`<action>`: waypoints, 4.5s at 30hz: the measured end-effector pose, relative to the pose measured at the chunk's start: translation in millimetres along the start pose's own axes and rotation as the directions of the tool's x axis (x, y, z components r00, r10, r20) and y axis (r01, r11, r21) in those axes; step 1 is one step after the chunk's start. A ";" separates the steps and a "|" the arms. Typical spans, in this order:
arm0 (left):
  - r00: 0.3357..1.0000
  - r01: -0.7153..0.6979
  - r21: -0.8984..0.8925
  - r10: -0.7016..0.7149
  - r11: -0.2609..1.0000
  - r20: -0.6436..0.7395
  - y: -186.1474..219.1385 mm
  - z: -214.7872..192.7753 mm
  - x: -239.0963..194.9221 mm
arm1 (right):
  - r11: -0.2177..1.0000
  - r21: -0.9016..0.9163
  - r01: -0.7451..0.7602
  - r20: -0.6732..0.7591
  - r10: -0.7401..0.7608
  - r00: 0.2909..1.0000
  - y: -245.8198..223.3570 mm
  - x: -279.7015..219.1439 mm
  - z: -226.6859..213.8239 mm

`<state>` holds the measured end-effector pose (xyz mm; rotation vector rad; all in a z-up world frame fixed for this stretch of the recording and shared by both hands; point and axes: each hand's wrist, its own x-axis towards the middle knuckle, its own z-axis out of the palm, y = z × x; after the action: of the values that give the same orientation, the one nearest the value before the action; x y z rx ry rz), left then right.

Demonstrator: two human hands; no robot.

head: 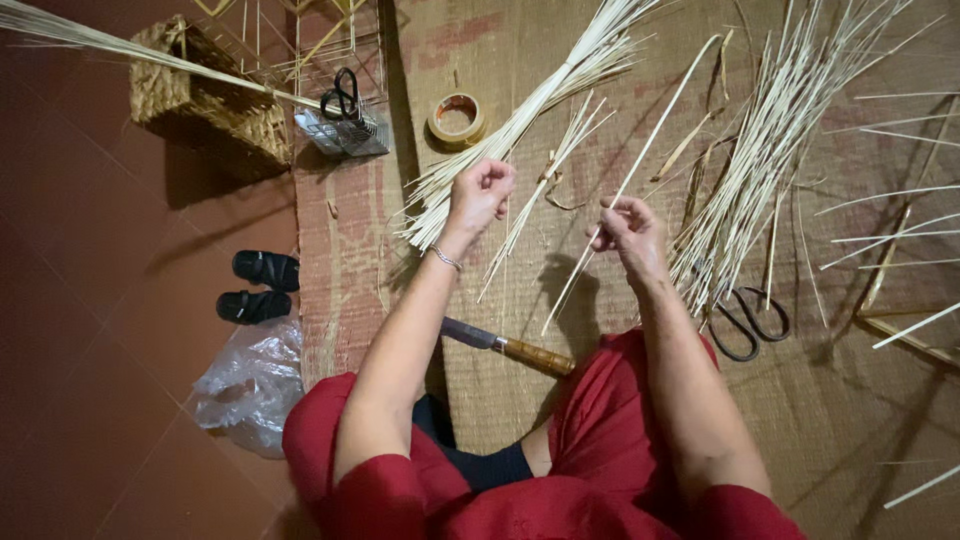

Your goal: The person sits on a mat and uses a knife to split and smooth thin dried plant fibers. They gather the fibers into bundles, align them, and tie them together with thin strips to form a broom head.

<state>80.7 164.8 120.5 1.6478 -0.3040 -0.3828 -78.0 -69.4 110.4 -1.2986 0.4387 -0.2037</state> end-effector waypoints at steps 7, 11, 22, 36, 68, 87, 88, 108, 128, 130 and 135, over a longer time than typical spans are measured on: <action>0.988 -0.157 0.226 0.152 0.961 0.039 -11.7 51.5 10.6 | 0.959 0.027 0.282 -0.038 -0.281 0.959 -31.0 -8.9 -3.7; 0.974 -0.081 0.363 -0.004 0.928 0.227 -3.2 87.6 -5.9 | 0.944 0.061 0.325 -0.078 -0.320 0.944 -36.3 0.3 -3.1; 0.965 0.236 0.876 0.006 0.421 -0.263 -90.1 -47.6 23.0 | 0.890 -0.262 0.372 -0.118 -0.412 0.903 -23.1 37.9 16.7; 0.973 0.138 0.830 0.083 0.540 -0.216 -104.4 -85.7 13.8 | 0.962 -0.271 0.008 0.022 -0.002 1.000 -0.8 73.9 60.7; 0.918 0.375 0.204 -0.394 0.904 0.057 -108.6 -44.9 -20.1 | 0.947 -0.115 -0.300 0.101 0.312 0.945 54.9 91.5 83.0; 0.991 0.076 0.510 -0.008 0.857 -0.133 -20.9 -60.5 -125.8 | 0.891 0.448 0.066 0.140 -0.142 0.980 -53.1 68.1 31.1; 0.994 0.017 0.550 0.045 0.835 -0.099 -20.4 -57.7 -137.5 | 0.871 0.487 0.063 0.164 -0.162 0.973 -53.8 65.4 30.7; 0.735 -0.582 0.501 0.678 0.641 -0.013 141.2 49.6 -52.2 | 0.928 0.251 0.275 0.173 -0.323 0.931 -60.5 -1.2 88.5; 0.979 -0.142 0.243 0.100 0.960 0.176 115.9 60.3 -28.6 | 0.287 0.217 0.933 -0.253 -0.907 0.338 -122.2 -6.0 -30.8; 0.978 -0.102 0.215 0.058 0.971 0.202 111.4 62.2 -26.7 | 0.269 0.147 0.952 -0.278 -0.912 0.301 -116.3 -4.1 -40.9; 0.977 -0.085 0.162 0.050 0.983 0.209 91.9 57.6 -21.5 | 0.226 0.005 0.974 -0.307 -0.927 0.216 -110.4 3.5 -60.0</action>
<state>39.3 111.5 208.1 1.7623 -0.5592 -0.4870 -89.5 -153.1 203.5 -1.1732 -0.3004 -1.4943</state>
